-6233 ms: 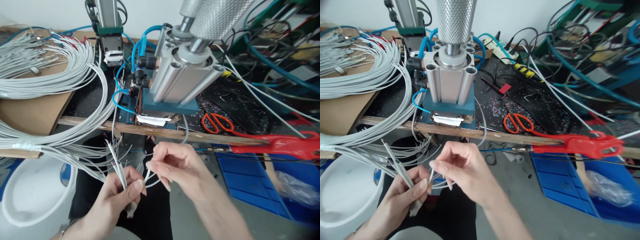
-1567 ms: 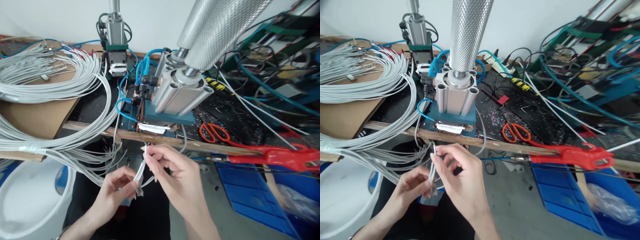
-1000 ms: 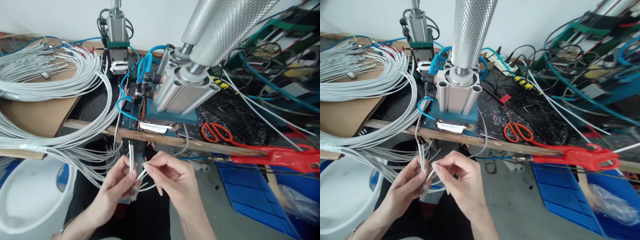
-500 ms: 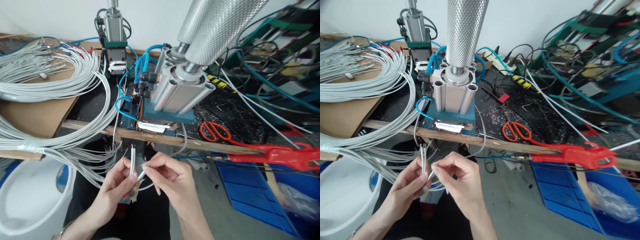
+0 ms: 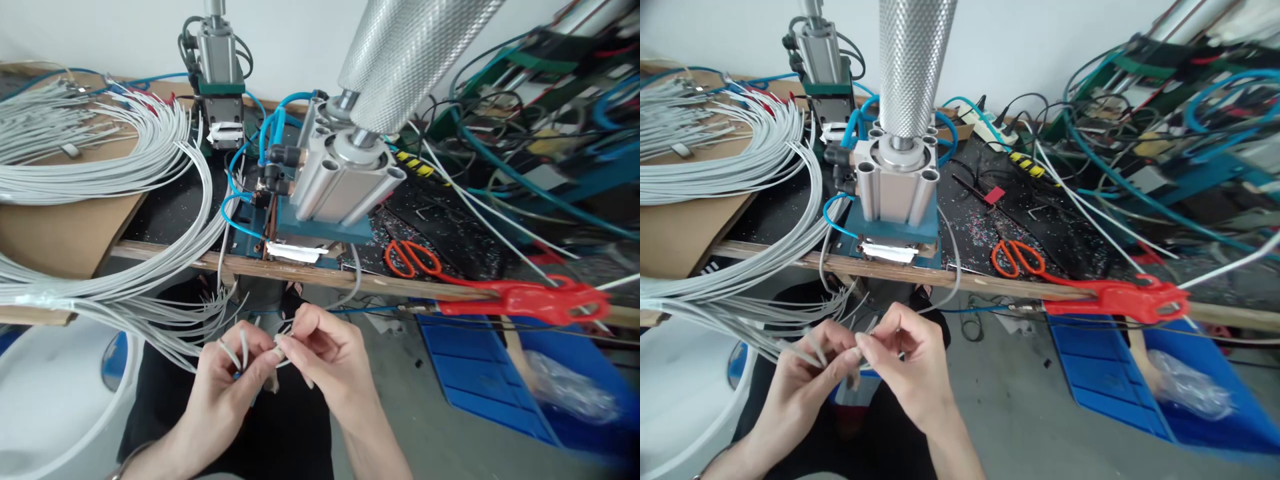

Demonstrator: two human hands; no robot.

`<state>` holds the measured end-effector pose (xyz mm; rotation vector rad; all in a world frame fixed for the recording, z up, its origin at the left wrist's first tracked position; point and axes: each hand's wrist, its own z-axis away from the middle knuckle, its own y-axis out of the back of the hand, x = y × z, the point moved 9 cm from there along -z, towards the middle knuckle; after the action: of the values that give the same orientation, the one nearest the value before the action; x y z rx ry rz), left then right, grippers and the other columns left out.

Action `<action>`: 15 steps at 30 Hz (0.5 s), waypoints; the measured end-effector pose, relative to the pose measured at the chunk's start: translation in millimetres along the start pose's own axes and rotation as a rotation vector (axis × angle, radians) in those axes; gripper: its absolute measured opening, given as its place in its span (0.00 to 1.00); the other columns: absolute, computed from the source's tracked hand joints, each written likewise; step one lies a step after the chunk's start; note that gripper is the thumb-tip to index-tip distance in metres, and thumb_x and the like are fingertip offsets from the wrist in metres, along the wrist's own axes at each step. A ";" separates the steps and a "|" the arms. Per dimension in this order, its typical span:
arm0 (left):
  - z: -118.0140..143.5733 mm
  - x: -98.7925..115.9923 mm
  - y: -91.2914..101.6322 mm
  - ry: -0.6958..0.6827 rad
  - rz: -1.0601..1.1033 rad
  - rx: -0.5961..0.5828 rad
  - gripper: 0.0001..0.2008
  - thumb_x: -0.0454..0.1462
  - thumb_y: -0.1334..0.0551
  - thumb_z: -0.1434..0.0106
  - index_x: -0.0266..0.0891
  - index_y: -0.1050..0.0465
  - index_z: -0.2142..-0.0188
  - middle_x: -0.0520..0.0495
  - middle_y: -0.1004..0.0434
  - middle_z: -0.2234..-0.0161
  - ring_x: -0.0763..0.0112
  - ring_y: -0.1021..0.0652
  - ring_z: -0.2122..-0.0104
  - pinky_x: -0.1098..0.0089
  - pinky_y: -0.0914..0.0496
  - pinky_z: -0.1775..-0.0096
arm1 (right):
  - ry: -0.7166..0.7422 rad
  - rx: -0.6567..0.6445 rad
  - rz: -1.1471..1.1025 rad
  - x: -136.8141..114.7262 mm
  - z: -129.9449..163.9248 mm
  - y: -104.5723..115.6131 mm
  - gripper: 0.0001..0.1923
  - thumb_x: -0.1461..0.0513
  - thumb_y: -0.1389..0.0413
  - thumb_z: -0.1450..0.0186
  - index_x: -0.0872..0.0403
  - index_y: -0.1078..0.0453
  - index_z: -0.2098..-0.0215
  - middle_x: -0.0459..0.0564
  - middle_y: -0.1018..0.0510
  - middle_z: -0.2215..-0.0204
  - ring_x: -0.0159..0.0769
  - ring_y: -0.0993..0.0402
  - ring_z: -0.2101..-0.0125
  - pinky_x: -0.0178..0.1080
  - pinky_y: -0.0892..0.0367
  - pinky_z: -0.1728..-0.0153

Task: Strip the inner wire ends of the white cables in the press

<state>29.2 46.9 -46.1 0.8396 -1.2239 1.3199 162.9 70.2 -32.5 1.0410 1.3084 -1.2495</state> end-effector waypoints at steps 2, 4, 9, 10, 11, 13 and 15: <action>1.6 0.3 -0.2 0.012 -0.076 -0.012 0.16 0.46 0.36 0.28 0.37 0.26 0.69 0.52 0.27 0.77 0.77 0.31 0.77 0.76 0.38 0.73 | 0.006 -0.015 0.107 -7.4 -1.3 9.8 0.16 0.54 0.34 0.35 0.54 0.27 0.76 0.43 0.27 0.79 0.26 0.36 0.82 0.32 0.40 0.82; 2.5 -7.3 2.6 0.111 -0.031 -0.015 0.17 0.48 0.37 0.28 0.37 0.27 0.67 0.53 0.29 0.77 0.81 0.37 0.80 0.77 0.45 0.78 | 0.069 0.095 0.319 -25.2 -7.1 44.6 0.13 0.54 0.37 0.32 0.52 0.20 0.70 0.46 0.21 0.76 0.32 0.27 0.78 0.34 0.33 0.77; 0.8 -13.8 8.4 0.229 0.119 -0.023 0.17 0.50 0.38 0.29 0.37 0.26 0.60 0.55 0.29 0.78 0.86 0.43 0.87 0.77 0.57 0.83 | 0.188 0.597 0.938 -80.1 -38.7 181.0 0.05 0.59 0.30 0.39 0.52 0.18 0.70 0.51 0.18 0.74 0.36 0.25 0.71 0.38 0.41 0.71; -0.2 -12.8 9.1 0.225 0.141 -0.015 0.16 0.49 0.36 0.29 0.37 0.25 0.61 0.55 0.29 0.77 0.86 0.42 0.87 0.77 0.56 0.83 | 0.173 0.571 0.956 -80.6 -52.8 199.9 0.08 0.61 0.28 0.44 0.54 0.20 0.76 0.48 0.22 0.80 0.33 0.29 0.75 0.38 0.48 0.74; -1.2 -11.9 10.1 0.220 0.172 0.002 0.15 0.48 0.35 0.30 0.37 0.25 0.62 0.55 0.30 0.77 0.86 0.42 0.86 0.78 0.54 0.82 | 0.154 0.519 0.960 -78.3 -67.6 214.7 0.09 0.63 0.27 0.46 0.55 0.21 0.80 0.45 0.26 0.84 0.29 0.33 0.79 0.37 0.53 0.75; -2.7 -9.5 12.0 0.203 0.242 0.041 0.15 0.47 0.32 0.33 0.36 0.25 0.64 0.55 0.32 0.76 0.86 0.45 0.84 0.79 0.54 0.81 | 0.136 0.442 0.929 -73.8 -91.4 236.0 0.13 0.70 0.26 0.55 0.55 0.24 0.86 0.38 0.35 0.90 0.21 0.48 0.86 0.36 0.60 0.77; -3.2 -6.6 11.6 0.188 0.301 0.046 0.14 0.46 0.30 0.34 0.36 0.23 0.63 0.56 0.34 0.76 0.86 0.50 0.83 0.79 0.55 0.81 | 0.147 0.367 0.850 -71.0 -103.8 243.0 0.18 0.77 0.27 0.61 0.54 0.26 0.89 0.35 0.40 0.93 0.17 0.56 0.88 0.34 0.65 0.79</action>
<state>19.4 49.8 -55.3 0.5616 -1.2057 1.6357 401.2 199.8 2.7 1.7357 0.5953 -0.7599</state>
